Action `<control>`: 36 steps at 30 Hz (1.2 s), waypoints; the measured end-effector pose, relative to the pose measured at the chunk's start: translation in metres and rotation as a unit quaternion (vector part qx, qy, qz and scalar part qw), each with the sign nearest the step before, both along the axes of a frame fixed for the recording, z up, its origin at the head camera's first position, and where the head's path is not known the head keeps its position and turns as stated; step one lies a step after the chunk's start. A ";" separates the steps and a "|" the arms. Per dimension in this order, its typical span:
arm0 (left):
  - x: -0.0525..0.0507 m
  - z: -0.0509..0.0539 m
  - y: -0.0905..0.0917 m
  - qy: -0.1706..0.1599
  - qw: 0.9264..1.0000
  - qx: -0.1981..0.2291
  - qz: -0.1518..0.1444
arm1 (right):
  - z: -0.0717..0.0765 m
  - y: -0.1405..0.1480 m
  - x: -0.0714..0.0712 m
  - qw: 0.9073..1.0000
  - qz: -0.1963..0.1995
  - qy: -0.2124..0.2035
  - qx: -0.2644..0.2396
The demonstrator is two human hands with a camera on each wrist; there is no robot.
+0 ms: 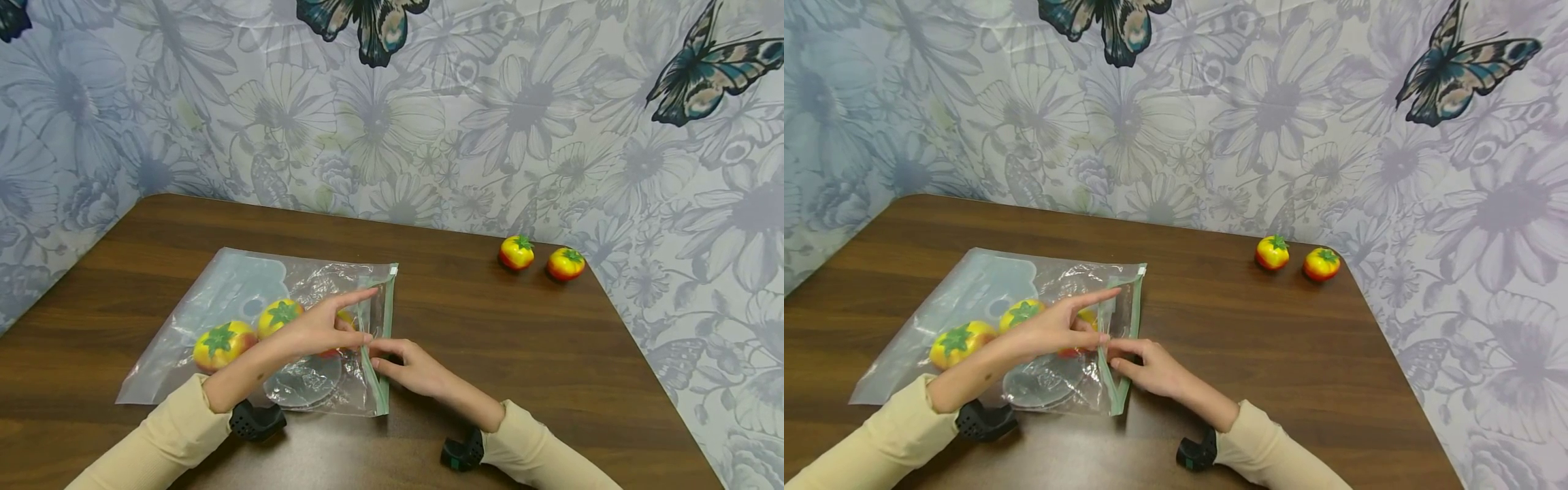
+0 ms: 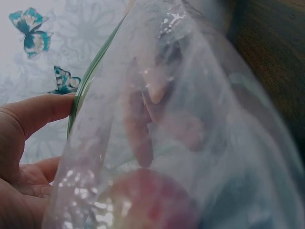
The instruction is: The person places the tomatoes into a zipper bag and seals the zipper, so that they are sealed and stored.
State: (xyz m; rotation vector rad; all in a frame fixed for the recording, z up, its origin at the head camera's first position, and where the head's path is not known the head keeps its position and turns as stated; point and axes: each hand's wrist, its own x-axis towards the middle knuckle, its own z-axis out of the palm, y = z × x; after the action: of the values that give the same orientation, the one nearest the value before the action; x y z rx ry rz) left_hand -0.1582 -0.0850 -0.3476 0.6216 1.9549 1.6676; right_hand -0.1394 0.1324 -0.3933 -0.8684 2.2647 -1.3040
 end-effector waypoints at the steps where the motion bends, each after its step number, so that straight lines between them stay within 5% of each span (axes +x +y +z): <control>1: 0.000 0.000 0.000 0.003 1.000 0.000 -0.001 | 0.001 0.000 0.000 1.000 0.005 -0.003 0.002; 8: 0.001 0.001 0.000 0.007 1.000 0.002 -0.002 | 0.002 -0.001 -0.004 1.000 0.028 -0.001 0.000; 26: 0.000 0.000 -0.001 -0.012 1.000 -0.001 -0.003 | 0.008 0.013 -0.008 0.991 0.030 -0.083 -0.104; 36: -0.001 -0.001 -0.001 -0.007 1.000 -0.003 0.002 | 0.024 0.047 -0.020 0.992 -0.040 -0.066 -0.098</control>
State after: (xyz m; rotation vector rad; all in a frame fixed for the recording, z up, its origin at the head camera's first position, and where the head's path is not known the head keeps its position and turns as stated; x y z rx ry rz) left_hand -0.1594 -0.0861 -0.3488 0.6023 1.9525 1.6640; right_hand -0.1592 0.1797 -0.3690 -0.7364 2.1155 -1.5935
